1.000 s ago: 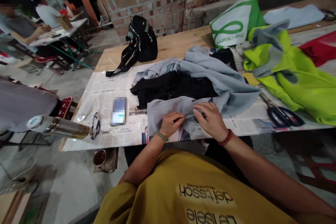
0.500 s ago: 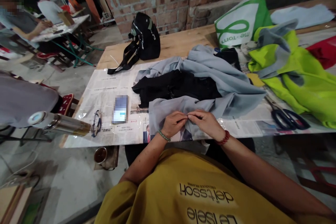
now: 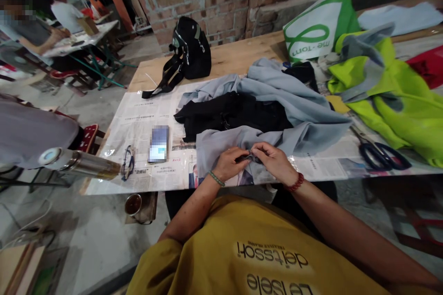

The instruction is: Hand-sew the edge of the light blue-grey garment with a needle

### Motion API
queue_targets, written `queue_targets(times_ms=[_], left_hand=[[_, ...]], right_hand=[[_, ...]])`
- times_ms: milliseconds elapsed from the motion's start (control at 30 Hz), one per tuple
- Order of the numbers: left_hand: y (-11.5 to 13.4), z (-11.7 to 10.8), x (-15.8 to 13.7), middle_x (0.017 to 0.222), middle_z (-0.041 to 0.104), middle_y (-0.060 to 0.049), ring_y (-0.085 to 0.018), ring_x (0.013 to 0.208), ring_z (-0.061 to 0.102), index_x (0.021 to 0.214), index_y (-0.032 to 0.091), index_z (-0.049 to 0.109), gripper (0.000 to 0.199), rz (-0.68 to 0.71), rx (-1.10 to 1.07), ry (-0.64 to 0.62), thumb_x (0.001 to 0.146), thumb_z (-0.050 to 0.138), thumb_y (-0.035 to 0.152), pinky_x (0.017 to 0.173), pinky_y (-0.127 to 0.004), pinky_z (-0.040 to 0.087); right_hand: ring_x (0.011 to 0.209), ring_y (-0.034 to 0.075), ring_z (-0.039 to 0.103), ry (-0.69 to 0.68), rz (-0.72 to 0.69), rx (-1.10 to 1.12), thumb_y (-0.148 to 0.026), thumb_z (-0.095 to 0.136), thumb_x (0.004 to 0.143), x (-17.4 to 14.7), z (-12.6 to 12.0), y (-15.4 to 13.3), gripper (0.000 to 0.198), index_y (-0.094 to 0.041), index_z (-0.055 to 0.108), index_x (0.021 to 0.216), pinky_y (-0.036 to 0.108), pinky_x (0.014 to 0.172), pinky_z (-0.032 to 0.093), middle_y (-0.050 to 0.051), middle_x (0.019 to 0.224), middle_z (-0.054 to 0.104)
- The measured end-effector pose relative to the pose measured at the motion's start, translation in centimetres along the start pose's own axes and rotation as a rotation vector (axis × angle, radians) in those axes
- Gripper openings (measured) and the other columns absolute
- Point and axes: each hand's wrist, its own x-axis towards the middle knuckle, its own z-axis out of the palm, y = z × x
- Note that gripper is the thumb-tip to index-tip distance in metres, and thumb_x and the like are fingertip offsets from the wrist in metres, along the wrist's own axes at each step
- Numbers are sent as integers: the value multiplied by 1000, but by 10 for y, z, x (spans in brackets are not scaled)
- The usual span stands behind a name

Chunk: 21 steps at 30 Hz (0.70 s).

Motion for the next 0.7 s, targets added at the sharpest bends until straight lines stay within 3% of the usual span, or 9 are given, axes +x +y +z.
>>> queue_targets(times_ms=[133, 267, 367, 533, 700], left_hand=[[-6, 2, 0, 81, 70, -6, -21, 76, 62, 86, 21, 71, 14, 17, 70, -7, 78, 59, 18, 77, -35, 50], [-12, 3, 0, 76, 69, -6, -18, 74, 62, 82, 17, 70, 18, 55, 154, -13, 81, 53, 13, 74, -32, 49], [-13, 2, 0, 76, 69, -5, -16, 75, 62, 82, 18, 70, 17, 62, 199, -72, 81, 54, 14, 74, -29, 49], [-12, 1, -1, 80, 71, -5, -17, 78, 64, 83, 17, 70, 17, 91, 230, -139, 78, 56, 9, 78, -30, 50], [-11, 2, 0, 79, 71, -5, -17, 76, 64, 81, 16, 70, 17, 73, 195, -95, 77, 55, 9, 76, -29, 50]], right_hand=[[65, 14, 55, 63, 26, 48, -38, 52, 80, -4, 3, -1, 20, -21, 60, 79, 24, 62, 46, 0, 71, 62], [69, 14, 56, 107, -26, 0, -36, 52, 81, -8, 12, -3, 19, -20, 61, 82, 25, 67, 46, 1, 75, 64], [67, 14, 56, 132, 4, 104, -38, 53, 81, -4, 16, -2, 18, -21, 59, 81, 26, 65, 47, 1, 73, 63], [66, 14, 57, 321, 3, 253, -38, 54, 81, 11, -2, -5, 17, -21, 55, 76, 29, 69, 48, 1, 69, 60], [82, 18, 60, 150, -106, -31, -40, 52, 85, 6, -30, -24, 22, -20, 62, 87, 32, 75, 48, 6, 89, 66]])
